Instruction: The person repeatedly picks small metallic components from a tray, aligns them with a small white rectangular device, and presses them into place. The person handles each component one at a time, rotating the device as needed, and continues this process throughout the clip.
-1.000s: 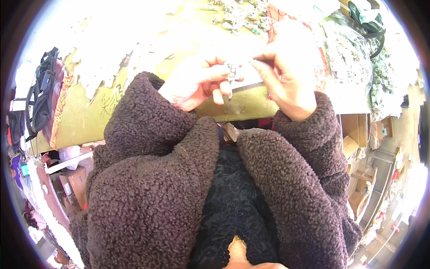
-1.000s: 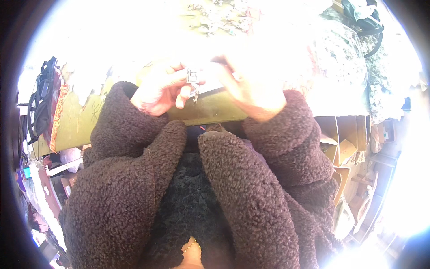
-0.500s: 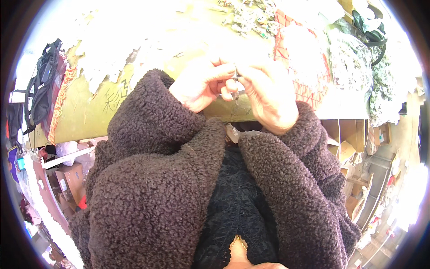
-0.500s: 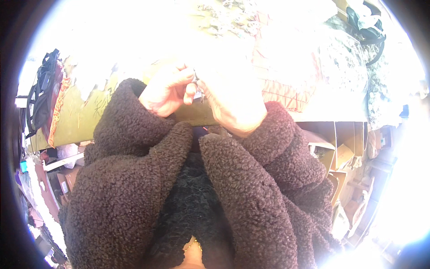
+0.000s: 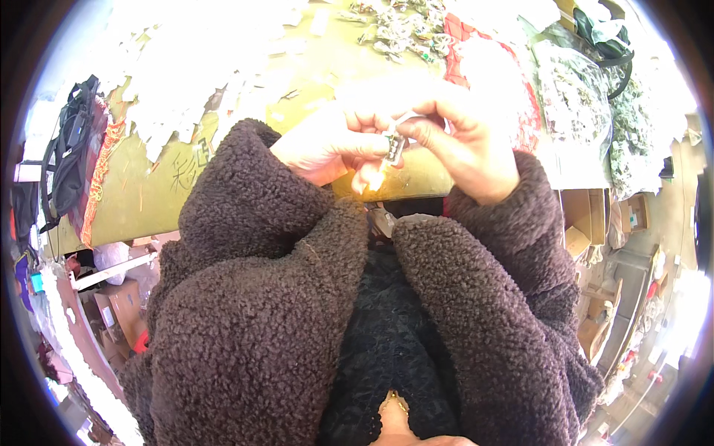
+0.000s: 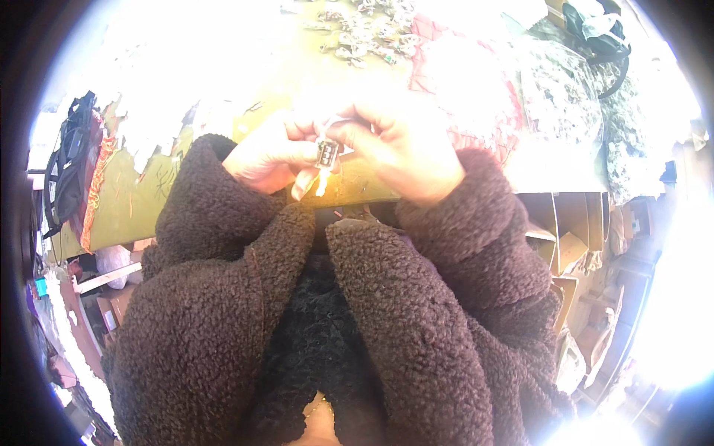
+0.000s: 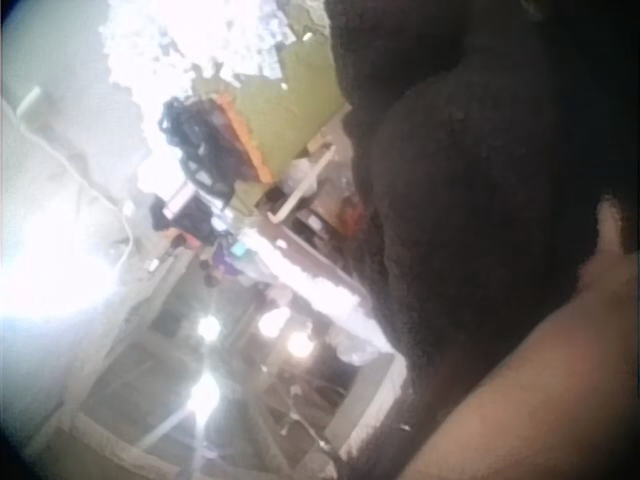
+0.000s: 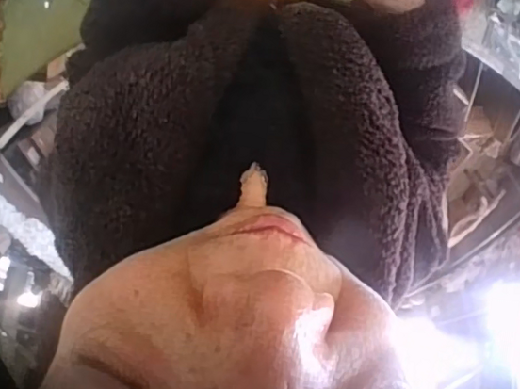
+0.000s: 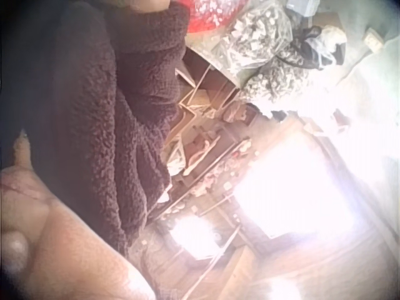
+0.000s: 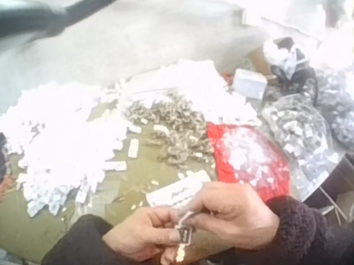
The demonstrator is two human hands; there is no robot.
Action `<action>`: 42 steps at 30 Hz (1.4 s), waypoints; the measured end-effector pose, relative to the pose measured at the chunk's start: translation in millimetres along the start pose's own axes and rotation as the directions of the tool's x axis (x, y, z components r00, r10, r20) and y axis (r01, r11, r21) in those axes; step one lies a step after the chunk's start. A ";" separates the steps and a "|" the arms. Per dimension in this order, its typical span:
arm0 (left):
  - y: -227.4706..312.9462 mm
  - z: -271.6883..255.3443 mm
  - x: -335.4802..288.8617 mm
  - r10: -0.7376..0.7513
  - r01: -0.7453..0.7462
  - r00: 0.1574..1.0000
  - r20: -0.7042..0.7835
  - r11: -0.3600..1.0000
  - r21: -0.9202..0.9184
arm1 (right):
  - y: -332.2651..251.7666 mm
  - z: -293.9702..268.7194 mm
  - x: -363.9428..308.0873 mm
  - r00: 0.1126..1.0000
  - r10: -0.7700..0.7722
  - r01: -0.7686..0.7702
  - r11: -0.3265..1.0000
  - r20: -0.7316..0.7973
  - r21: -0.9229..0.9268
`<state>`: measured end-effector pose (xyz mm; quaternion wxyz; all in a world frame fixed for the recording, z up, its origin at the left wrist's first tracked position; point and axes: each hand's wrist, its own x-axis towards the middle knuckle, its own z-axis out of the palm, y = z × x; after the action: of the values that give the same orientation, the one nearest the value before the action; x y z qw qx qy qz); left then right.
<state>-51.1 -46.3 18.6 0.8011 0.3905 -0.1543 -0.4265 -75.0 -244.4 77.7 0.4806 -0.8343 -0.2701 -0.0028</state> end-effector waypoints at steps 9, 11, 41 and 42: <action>-8.1 4.0 1.5 0.092 -0.112 0.982 -0.164 0.987 -0.119 | 22.6 37.4 -19.9 0.853 -0.463 0.387 0.870 -0.240 -0.305; -8.7 5.1 3.6 0.126 -0.144 0.974 -0.187 0.986 -0.083 | 27.3 38.6 -18.1 0.776 -0.583 0.419 0.762 -0.241 -0.494; -6.0 11.2 4.2 0.192 -0.204 0.951 -0.241 0.979 -0.028 | 78.0 -56.5 -90.9 0.872 -0.087 -0.278 0.721 -0.481 -0.634; -6.3 11.2 3.2 0.176 -0.191 0.948 -0.265 0.981 -0.030 | 87.5 -67.6 -97.0 0.877 -0.146 -0.226 0.715 -0.457 -0.661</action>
<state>-59.3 -56.5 20.8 0.8610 0.4051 -0.0711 -0.2991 -100.9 -376.5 18.4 0.1815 -0.9311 -0.1027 -0.2993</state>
